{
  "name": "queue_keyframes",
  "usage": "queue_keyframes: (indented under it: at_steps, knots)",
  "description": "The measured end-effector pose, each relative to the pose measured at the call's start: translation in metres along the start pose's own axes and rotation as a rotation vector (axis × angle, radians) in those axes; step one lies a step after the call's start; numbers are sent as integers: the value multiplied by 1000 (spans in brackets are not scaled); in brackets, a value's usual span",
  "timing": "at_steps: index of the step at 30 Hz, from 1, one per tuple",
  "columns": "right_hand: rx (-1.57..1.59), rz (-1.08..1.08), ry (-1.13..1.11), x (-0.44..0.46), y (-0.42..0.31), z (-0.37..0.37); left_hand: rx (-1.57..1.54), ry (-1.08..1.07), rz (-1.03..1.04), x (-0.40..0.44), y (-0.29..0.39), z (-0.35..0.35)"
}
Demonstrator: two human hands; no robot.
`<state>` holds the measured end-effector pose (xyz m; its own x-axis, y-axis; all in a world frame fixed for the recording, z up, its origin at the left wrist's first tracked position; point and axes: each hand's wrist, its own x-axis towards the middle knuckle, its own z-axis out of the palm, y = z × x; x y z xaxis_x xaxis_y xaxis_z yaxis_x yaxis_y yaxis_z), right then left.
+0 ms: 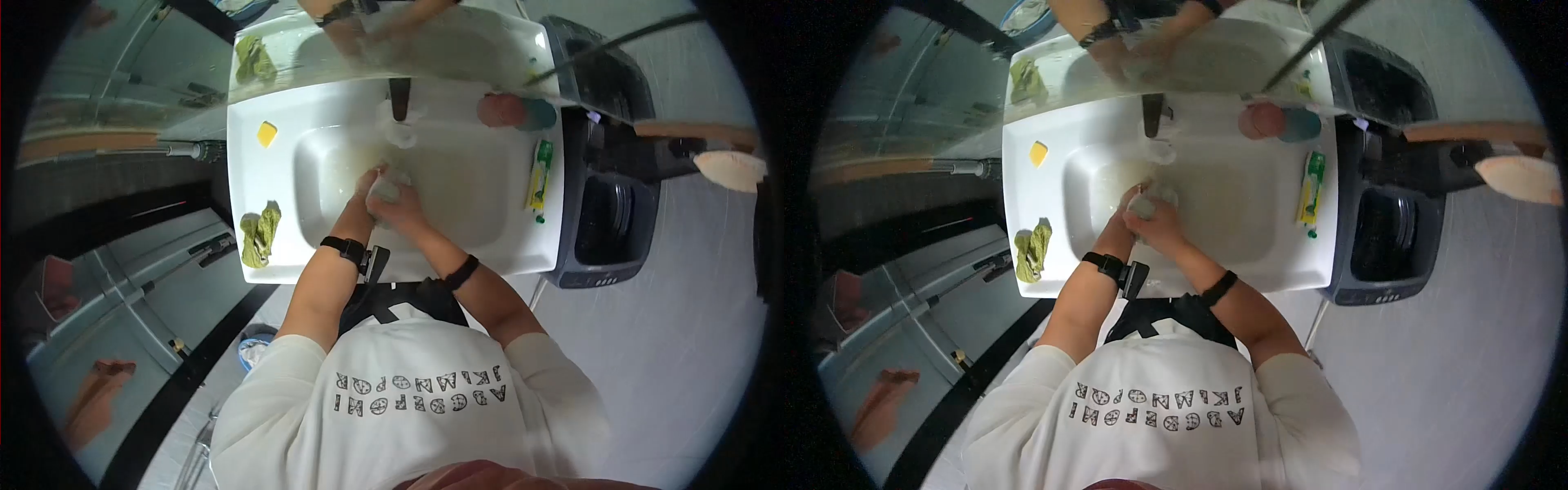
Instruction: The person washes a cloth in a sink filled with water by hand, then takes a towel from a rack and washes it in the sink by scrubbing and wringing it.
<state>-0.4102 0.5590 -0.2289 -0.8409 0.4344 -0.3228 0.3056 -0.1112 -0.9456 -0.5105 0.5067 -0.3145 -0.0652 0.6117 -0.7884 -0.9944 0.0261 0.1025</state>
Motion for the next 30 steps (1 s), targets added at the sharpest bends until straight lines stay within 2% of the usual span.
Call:
queue_keyframes:
  at_steps: [1,3,4,6,9,10,11,13,14,15,16,17,19,20,21,22,23,24,25,26,27,28,29,30]
  knots:
    - [16,9,21,-1,1,8,17,35,26,-4,-4,2]
    - [-267,-166,322,4,-2,16,13,46,68,-5,-13,1]
    - [-263,-158,337,8,2,16,4,36,82,-5,-16,1]
    - [-537,-46,346,16,11,16,-5,12,114,-1,-18,-3]
    - [-648,7,231,22,16,9,-20,-16,166,-8,-22,-13]
    - [-654,4,230,38,35,-1,-22,-22,197,-15,-24,-16]
    - [-850,32,253,60,75,-17,-14,-14,216,-23,-29,-14]
    - [-931,137,316,64,79,-40,84,87,231,-49,-36,-1]
    - [-819,205,361,63,56,-57,147,158,215,-61,-37,10]
    - [-827,351,344,65,48,-77,261,301,178,-69,-39,16]
    - [-833,502,319,65,45,-94,247,309,184,-75,-38,11]
    - [-837,496,311,61,47,-104,165,347,178,-78,-32,4]
    - [-1243,433,551,55,54,-119,79,376,174,-75,-15,-8]
    - [-1251,436,550,52,64,-116,234,519,218,-68,-7,-19]
    - [-1235,289,438,46,76,-109,386,663,258,-59,-7,-29]
    - [-1210,141,323,42,88,-100,376,665,254,-47,-12,-36]
    - [-1213,134,320,36,94,-86,667,767,321,-29,-16,-42]
    - [-1386,184,127,30,100,-69,962,863,393,-16,-14,-43]
    - [-1550,240,-77,28,104,-58,1209,870,393,-11,-17,-39]
    - [-1550,242,-88,28,95,-61,1205,875,384,-5,-17,-40]
    - [-1557,165,-203,25,68,-69,1466,738,279,2,-16,-40]
    - [-1560,86,-314,26,55,-76,1589,662,217,7,-16,-41]
    - [-1563,86,-322,33,82,-79,1708,579,165,12,-15,-43]
    - [-1438,7,-82,44,130,-81,1633,631,129,15,-16,-46]
